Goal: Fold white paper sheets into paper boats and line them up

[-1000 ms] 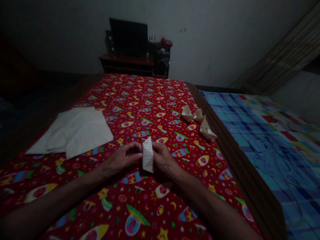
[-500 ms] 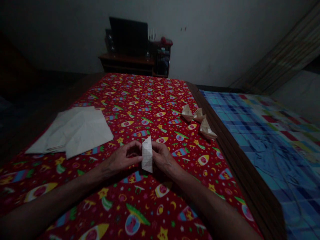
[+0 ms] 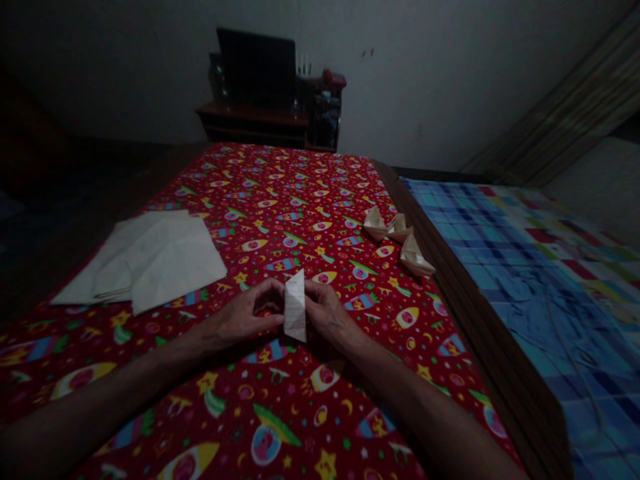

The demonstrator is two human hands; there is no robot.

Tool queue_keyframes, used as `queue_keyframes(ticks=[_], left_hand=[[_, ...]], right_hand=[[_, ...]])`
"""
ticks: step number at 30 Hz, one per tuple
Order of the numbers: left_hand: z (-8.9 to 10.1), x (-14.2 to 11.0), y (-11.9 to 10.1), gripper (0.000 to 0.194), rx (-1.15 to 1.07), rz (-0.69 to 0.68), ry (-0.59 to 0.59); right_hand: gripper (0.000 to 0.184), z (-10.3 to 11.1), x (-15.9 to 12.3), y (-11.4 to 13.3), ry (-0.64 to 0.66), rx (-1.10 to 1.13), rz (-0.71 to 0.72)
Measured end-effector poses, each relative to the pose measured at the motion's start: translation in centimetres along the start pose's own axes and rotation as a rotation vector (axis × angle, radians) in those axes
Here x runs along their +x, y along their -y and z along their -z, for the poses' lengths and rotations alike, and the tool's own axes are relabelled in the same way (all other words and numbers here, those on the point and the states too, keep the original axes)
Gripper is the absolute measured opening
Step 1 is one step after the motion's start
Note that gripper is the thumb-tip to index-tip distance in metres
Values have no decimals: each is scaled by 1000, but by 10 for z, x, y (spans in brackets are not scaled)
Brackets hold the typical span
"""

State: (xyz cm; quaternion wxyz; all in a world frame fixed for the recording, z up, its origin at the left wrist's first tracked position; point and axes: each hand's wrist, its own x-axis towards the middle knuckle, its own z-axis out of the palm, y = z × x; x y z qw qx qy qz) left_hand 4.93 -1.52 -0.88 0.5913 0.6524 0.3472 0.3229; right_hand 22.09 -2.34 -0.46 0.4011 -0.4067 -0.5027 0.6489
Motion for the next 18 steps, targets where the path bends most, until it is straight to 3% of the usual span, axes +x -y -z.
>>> queue_keyframes(ticks=[5,9,15,18], left_hand=[[-6,0,2,24,102,40,-145],[-9,1,1,23,68,65,-219],[-7,1,2,22,64,59,-251],[-5,0,2,18,104,35,-248]], right_hand=[[32,-1,0,-3,-6,-51,5],[27,1,2,-5,-93,-117,101],[17,5,-6,7,-214,-650,415],[19,3,-10,10,-204,-747,484]])
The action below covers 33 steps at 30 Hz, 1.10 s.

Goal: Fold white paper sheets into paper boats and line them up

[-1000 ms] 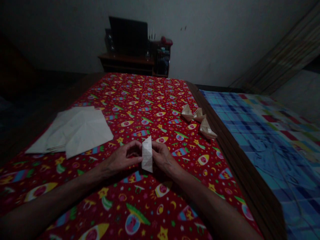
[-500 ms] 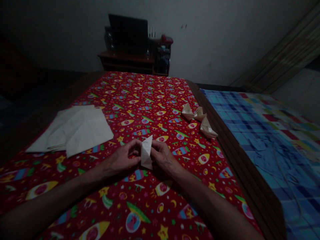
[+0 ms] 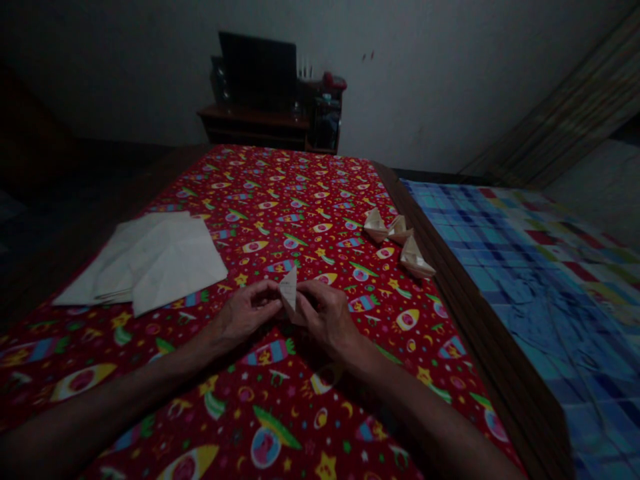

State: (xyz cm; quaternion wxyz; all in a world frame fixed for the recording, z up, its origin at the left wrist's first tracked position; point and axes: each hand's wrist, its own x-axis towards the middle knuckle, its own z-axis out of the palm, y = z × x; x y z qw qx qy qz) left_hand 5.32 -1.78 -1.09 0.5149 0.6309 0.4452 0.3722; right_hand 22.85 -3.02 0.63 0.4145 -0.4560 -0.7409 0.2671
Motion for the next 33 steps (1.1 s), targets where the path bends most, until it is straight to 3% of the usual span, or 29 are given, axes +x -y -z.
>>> queue_keyframes(ticks=[9,14,18,23,26,30,33], left_hand=[[3,-1,-4,13,122,-5,-46],[4,-3,-6,15,164,-15,3],[4,-4,-8,11,203,-53,-4],[4,-3,-9,11,179,37,-57],[5,-1,-9,12,218,8,-16],[7,-1,-10,10,336,-44,78],[6,-2,-10,12,322,-39,47]], right_hand=[[16,-6,-2,-5,63,142,-148],[15,-6,-2,-6,78,211,-261],[19,-4,-2,-3,130,222,-249],[27,2,-1,-2,258,184,-221],[28,3,0,-3,317,113,-168],[26,3,-1,-2,328,52,-60],[25,3,-1,-2,298,60,-66]])
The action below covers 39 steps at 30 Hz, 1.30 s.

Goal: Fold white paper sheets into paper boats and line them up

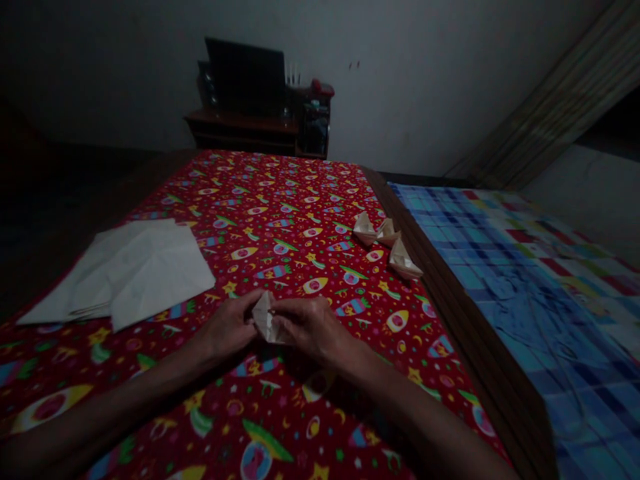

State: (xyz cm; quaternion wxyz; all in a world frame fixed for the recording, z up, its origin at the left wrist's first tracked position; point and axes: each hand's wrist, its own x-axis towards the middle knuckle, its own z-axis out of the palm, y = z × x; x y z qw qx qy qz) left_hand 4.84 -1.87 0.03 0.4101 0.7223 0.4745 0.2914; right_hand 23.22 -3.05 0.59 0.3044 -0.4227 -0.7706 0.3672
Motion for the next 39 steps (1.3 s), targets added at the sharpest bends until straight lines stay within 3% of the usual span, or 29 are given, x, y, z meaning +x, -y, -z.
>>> queue_keyframes(ticks=[3,8,12,16,20,22,23,25,32,39], left_hand=[[-3,-1,0,15,-64,74,-67],[-7,-1,4,16,-183,127,-58],[-6,0,5,22,-184,79,-46],[-3,-1,5,28,-157,57,0],[-5,-1,9,28,-198,49,29],[-7,-1,11,27,-219,49,27],[-7,-1,11,26,-217,47,25],[-8,-1,11,25,-204,42,19],[-8,-2,11,22,-185,8,8],[-8,-2,13,21,-173,-10,30]], right_hand=[[23,-3,0,-2,-45,91,-112],[17,-10,2,-3,-60,391,-314],[13,1,5,1,-66,353,-311],[19,54,4,0,-226,176,-301],[20,139,-3,-13,-453,-382,-266],[19,177,-8,-22,-472,-653,-323],[18,191,-9,-27,-409,-761,-349],[15,208,-10,-35,-359,-817,-368],[21,210,-1,-50,-227,-974,-455],[24,199,-1,-57,-173,-1150,-403]])
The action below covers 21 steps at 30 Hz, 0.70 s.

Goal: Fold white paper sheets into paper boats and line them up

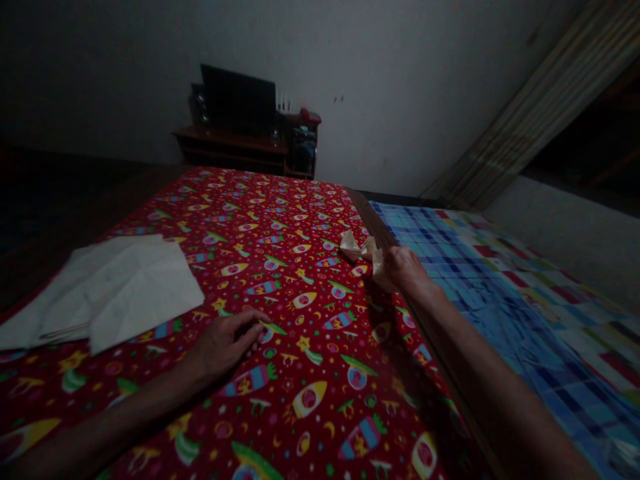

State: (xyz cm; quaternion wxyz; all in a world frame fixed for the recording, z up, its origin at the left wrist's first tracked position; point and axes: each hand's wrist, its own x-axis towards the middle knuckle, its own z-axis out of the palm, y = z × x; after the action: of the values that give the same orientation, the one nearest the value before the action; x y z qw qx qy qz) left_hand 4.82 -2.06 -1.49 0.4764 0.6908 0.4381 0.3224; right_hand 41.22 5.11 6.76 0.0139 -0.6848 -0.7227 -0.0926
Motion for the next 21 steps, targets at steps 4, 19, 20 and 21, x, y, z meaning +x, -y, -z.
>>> queue_keyframes(ticks=[4,19,20,21], left_hand=[[0,0,1,21,20,-9,7],[0,0,6,21,54,-19,20],[0,0,6,21,55,-20,21],[0,0,6,21,57,-20,21]], right_hand=[[22,1,-2,4,37,-108,-63],[22,4,-1,15,75,-189,-114],[22,3,-2,15,78,-197,-122],[23,3,-4,15,85,-204,-133]])
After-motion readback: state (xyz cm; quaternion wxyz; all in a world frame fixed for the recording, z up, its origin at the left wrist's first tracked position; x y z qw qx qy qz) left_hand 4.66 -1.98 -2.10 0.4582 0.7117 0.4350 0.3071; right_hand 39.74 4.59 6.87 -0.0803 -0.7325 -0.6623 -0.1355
